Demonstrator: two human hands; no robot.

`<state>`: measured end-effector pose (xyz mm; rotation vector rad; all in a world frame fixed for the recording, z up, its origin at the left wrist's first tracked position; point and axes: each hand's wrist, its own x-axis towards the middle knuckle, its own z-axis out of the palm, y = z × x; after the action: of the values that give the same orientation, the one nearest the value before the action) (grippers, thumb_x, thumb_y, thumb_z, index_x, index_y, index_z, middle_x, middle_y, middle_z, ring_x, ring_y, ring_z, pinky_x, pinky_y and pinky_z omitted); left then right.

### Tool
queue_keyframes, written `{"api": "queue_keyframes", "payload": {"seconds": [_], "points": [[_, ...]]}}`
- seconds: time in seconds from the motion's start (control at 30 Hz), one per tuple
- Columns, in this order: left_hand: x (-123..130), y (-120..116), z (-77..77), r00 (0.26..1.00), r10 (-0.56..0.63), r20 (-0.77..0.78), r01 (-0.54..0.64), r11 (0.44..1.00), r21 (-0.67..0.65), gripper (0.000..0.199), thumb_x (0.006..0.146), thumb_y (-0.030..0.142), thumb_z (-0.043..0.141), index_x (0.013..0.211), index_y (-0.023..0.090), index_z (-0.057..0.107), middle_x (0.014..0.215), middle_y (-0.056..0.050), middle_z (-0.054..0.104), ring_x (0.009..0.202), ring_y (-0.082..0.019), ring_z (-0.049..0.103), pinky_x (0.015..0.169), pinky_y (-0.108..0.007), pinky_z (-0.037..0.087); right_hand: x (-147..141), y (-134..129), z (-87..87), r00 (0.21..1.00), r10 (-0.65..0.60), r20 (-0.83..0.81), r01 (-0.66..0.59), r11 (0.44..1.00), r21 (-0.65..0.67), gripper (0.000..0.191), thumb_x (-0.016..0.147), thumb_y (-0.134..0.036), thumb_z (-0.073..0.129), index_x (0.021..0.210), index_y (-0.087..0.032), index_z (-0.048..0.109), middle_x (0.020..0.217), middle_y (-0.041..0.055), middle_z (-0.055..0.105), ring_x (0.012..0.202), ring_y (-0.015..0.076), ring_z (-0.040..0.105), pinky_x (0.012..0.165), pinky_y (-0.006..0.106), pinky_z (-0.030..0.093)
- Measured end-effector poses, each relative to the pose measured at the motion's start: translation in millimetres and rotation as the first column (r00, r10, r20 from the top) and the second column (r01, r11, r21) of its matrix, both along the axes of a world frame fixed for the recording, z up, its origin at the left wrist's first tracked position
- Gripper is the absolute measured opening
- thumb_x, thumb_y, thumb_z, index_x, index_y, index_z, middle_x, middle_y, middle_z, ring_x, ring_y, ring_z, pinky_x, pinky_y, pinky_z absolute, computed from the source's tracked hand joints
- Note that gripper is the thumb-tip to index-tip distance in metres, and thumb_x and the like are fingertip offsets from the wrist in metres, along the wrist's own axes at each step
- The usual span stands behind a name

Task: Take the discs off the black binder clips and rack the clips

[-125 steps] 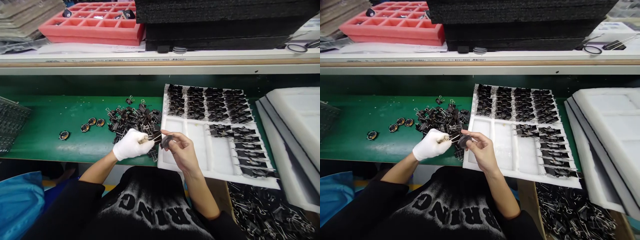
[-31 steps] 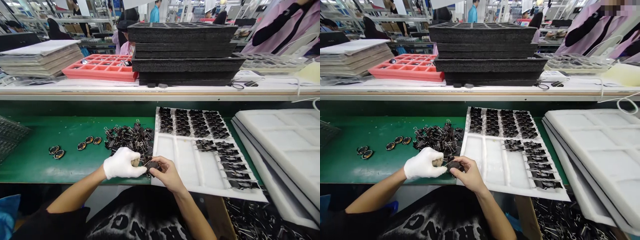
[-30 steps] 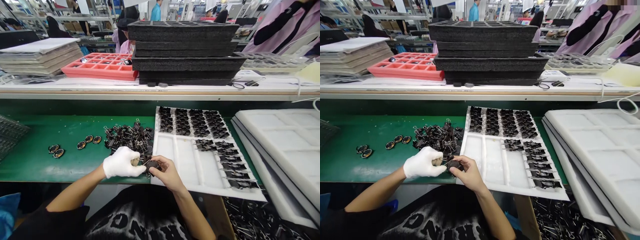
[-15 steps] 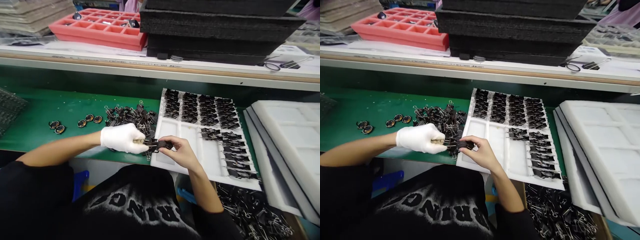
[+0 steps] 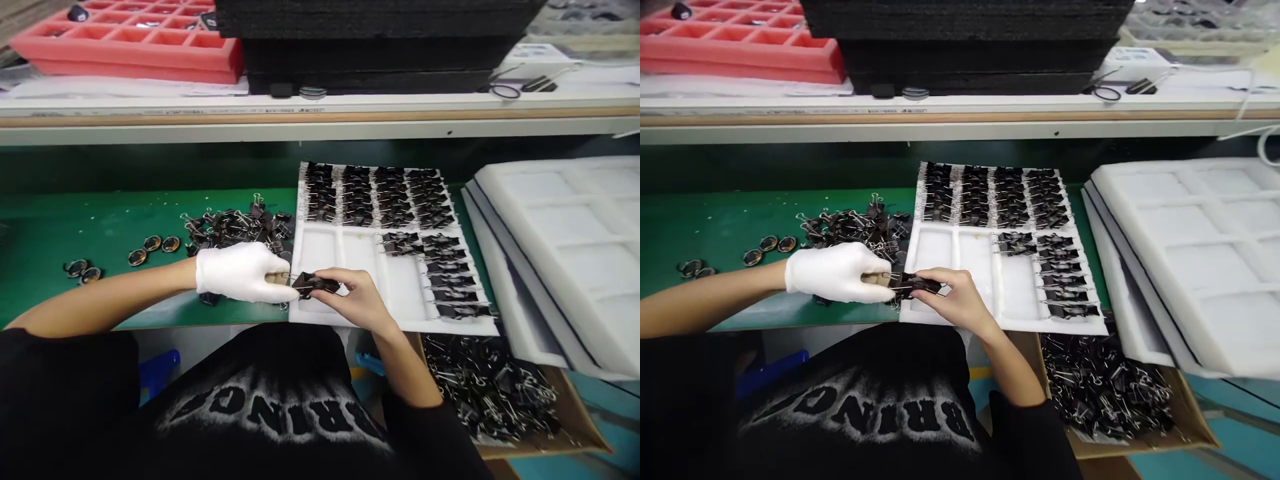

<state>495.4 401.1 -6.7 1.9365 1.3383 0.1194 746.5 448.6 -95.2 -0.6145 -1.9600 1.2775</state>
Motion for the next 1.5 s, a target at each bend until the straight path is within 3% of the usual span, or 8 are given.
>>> {"api": "queue_keyframes", "payload": {"seconds": [0.1, 0.2, 0.3, 0.37, 0.43, 0.57, 1.23, 1.5], "points": [[18, 16, -2.3, 0.986, 0.068, 0.154, -0.025, 0.964, -0.264, 0.062, 0.102, 0.063, 0.038, 0.07, 0.019, 0.067, 0.063, -0.004, 0.065, 0.056, -0.013, 0.053, 0.057, -0.026, 0.041, 18, 3, 1.0, 0.992, -0.117, -0.054, 0.129, 0.892, 0.433, 0.024, 0.094, -0.014, 0.073, 0.115, -0.025, 0.076, 0.103, 0.0042, 0.082, 0.094, 0.0198, 0.077, 0.082, 0.036, 0.058], [46, 36, -8.8, 0.959, 0.104, 0.265, 0.051, 0.853, -0.52, 0.071, 0.098, 0.074, 0.038, 0.071, 0.016, 0.069, 0.066, -0.008, 0.068, 0.057, -0.015, 0.057, 0.057, -0.027, 0.045, 46, 6, -4.6, 0.953, -0.291, -0.082, 0.239, 0.561, 0.793, 0.035, 0.095, -0.006, 0.067, 0.121, -0.028, 0.072, 0.105, 0.0013, 0.082, 0.101, 0.0177, 0.075, 0.09, 0.037, 0.05], [81, 60, -22.2, 0.949, 0.066, 0.308, 0.099, 0.865, -0.492, 0.063, 0.095, 0.073, 0.05, 0.078, 0.015, 0.071, 0.071, -0.008, 0.071, 0.062, -0.015, 0.061, 0.059, -0.027, 0.047, 77, 4, -19.3, 0.827, -0.553, -0.098, 0.32, 0.32, 0.892, 0.039, 0.093, -0.012, 0.073, 0.126, -0.032, 0.069, 0.119, 0.0025, 0.078, 0.112, 0.0196, 0.07, 0.102, 0.041, 0.043], [106, 79, -36.5, 0.974, 0.027, 0.225, 0.037, 0.962, -0.272, 0.06, 0.097, 0.069, 0.049, 0.08, 0.015, 0.069, 0.073, -0.007, 0.071, 0.065, -0.016, 0.062, 0.064, -0.028, 0.048, 92, -1, -31.8, 0.668, -0.739, -0.086, 0.406, 0.266, 0.874, 0.042, 0.091, -0.024, 0.077, 0.131, -0.03, 0.067, 0.135, 0.0094, 0.07, 0.126, 0.0283, 0.061, 0.106, 0.046, 0.039], [131, 96, -53.2, 0.999, -0.031, 0.031, 0.028, 0.995, 0.092, 0.053, 0.101, 0.061, 0.048, 0.086, 0.015, 0.069, 0.078, -0.009, 0.071, 0.069, -0.019, 0.064, 0.068, -0.031, 0.049, 99, -10, -44.0, 0.545, -0.838, 0.006, 0.501, 0.332, 0.799, 0.04, 0.092, -0.031, 0.075, 0.131, -0.024, 0.068, 0.138, 0.0156, 0.065, 0.131, 0.0346, 0.055, 0.106, 0.049, 0.037], [174, 120, -81.1, 0.926, -0.065, -0.372, 0.254, 0.837, 0.485, 0.046, 0.105, 0.049, 0.045, 0.104, 0.01, 0.07, 0.086, -0.017, 0.071, 0.082, -0.028, 0.07, 0.071, -0.034, 0.047, 88, -26, -61.5, 0.549, -0.808, 0.214, 0.558, 0.545, 0.625, 0.02, 0.099, -0.024, 0.061, 0.114, -0.022, 0.075, 0.127, 0.0131, 0.071, 0.123, 0.03, 0.063, 0.106, 0.047, 0.034], [216, 115, -98.1, 0.85, 0.142, -0.508, 0.159, 0.85, 0.503, 0.043, 0.106, 0.042, 0.044, 0.116, 0.005, 0.062, 0.089, -0.025, 0.07, 0.086, -0.036, 0.074, 0.07, -0.04, 0.05, 73, -30, -67.6, 0.623, -0.76, 0.186, 0.565, 0.602, 0.564, 0.016, 0.101, -0.016, 0.057, 0.105, -0.019, 0.073, 0.112, 0.0077, 0.078, 0.112, 0.0225, 0.07, 0.102, 0.042, 0.031], [198, 105, -81.7, 0.872, -0.019, -0.489, 0.271, 0.851, 0.451, 0.045, 0.102, 0.048, 0.053, 0.119, 0.007, 0.063, 0.087, -0.02, 0.072, 0.082, -0.036, 0.074, 0.067, -0.038, 0.049, 82, -28, -72.9, 0.616, -0.745, 0.255, 0.492, 0.617, 0.615, 0.017, 0.102, -0.018, 0.056, 0.108, -0.018, 0.072, 0.112, 0.0099, 0.078, 0.11, 0.0247, 0.07, 0.099, 0.042, 0.035]]}}
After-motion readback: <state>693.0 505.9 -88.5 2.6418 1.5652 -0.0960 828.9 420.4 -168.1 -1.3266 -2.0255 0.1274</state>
